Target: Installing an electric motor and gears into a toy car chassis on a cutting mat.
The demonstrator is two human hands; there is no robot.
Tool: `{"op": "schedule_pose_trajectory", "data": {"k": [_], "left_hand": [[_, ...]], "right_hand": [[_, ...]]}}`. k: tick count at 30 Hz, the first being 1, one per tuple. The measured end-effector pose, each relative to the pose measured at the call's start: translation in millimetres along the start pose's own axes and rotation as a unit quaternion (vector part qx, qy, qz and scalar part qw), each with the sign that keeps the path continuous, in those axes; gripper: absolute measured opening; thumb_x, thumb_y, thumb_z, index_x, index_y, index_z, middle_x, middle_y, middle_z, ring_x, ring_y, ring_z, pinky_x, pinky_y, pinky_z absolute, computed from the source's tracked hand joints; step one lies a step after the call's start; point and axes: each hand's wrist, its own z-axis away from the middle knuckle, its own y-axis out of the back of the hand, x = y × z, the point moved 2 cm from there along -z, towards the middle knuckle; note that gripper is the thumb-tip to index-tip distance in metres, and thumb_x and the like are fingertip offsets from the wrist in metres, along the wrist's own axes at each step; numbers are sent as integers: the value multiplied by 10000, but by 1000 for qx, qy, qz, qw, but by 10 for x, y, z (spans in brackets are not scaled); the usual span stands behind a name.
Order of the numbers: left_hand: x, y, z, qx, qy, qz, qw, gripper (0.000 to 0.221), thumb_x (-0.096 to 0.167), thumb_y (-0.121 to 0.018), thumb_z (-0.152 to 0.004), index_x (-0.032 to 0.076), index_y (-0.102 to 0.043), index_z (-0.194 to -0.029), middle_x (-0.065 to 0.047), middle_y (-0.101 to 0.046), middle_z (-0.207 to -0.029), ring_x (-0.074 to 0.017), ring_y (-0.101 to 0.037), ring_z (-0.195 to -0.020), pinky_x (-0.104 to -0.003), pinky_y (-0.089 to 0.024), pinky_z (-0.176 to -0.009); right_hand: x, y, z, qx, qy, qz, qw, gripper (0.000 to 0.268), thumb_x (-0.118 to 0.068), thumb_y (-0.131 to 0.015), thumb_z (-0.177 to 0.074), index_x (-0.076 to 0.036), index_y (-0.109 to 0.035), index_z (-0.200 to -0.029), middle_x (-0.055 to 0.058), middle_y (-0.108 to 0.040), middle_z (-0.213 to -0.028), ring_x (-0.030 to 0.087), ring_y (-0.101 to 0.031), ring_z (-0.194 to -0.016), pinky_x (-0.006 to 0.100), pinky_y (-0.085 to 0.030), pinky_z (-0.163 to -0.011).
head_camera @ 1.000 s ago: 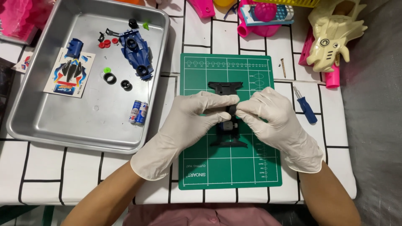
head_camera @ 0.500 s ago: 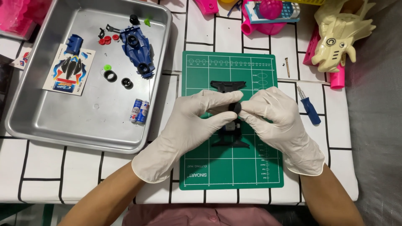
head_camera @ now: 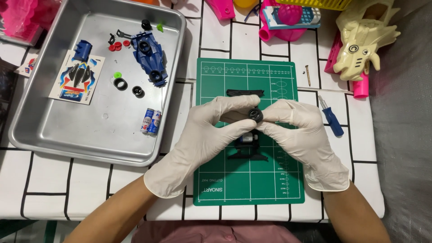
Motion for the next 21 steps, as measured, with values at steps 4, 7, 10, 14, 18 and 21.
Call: {"op": "schedule_pose_trajectory", "data": {"k": [4, 7, 10, 14, 18, 21], "left_hand": [[-24, -37, 4, -24, 48, 12, 999, 564, 60, -872, -758, 109, -689, -1290, -131, -787, -1070, -251, -768, -1005, -375, -600, -938], [-84, -76, 40, -44, 90, -8, 995, 576, 41, -854, -764, 144, -682, -1304, -102, -800, -1042, -220, -778, -992, -340, -618, -926], [-190, -88, 47, -52, 118, 31, 991, 540, 20, -841, -779, 137, -701, -1287, -74, -802, -933, -164, -771, -866, -303, -620, -856], [-144, -54, 57, -44, 97, 31, 994, 407, -14, -789, -805, 105, -732, -1190, -82, -799, -867, -163, -779, -802, -277, -639, -775], [-79, -101, 46, -44, 43, 45, 997, 398, 4, -807, -787, 100, -728, -1165, -95, -796, -942, -173, -782, -866, -293, -633, -793], [-176, -110, 65, -18, 44, 45, 998, 403, -8, -821, -767, 60, -716, -1151, -113, -791, -891, -164, -779, -788, -270, -633, -742]], "right_hand": [[66, -7, 37, 50, -46, -24, 997, 173, 76, -854, -794, -58, -812, -897, 86, -736, -766, 147, -671, -704, 277, -526, -710], [85, -24, 66, 75, -85, -61, 992, 164, 52, -856, -811, -47, -805, -931, 90, -743, -777, 128, -659, -715, 291, -539, -730], [80, -76, 76, 100, -92, -91, 987, 150, 59, -850, -821, -37, -798, -924, 103, -747, -776, 132, -673, -732, 289, -544, -744], [57, -80, 73, 116, -117, -95, 982, 155, 53, -868, -819, -19, -785, -929, 108, -735, -796, 121, -658, -770, 304, -556, -778], [153, -65, 113, 137, -142, -103, 975, 172, 57, -877, -812, -25, -781, -929, 98, -725, -806, 97, -632, -806, 307, -560, -800], [148, -91, 117, 133, -139, -109, 975, 158, 53, -871, -809, -37, -786, -908, 111, -736, -777, 139, -690, -777, 298, -570, -787]]}}
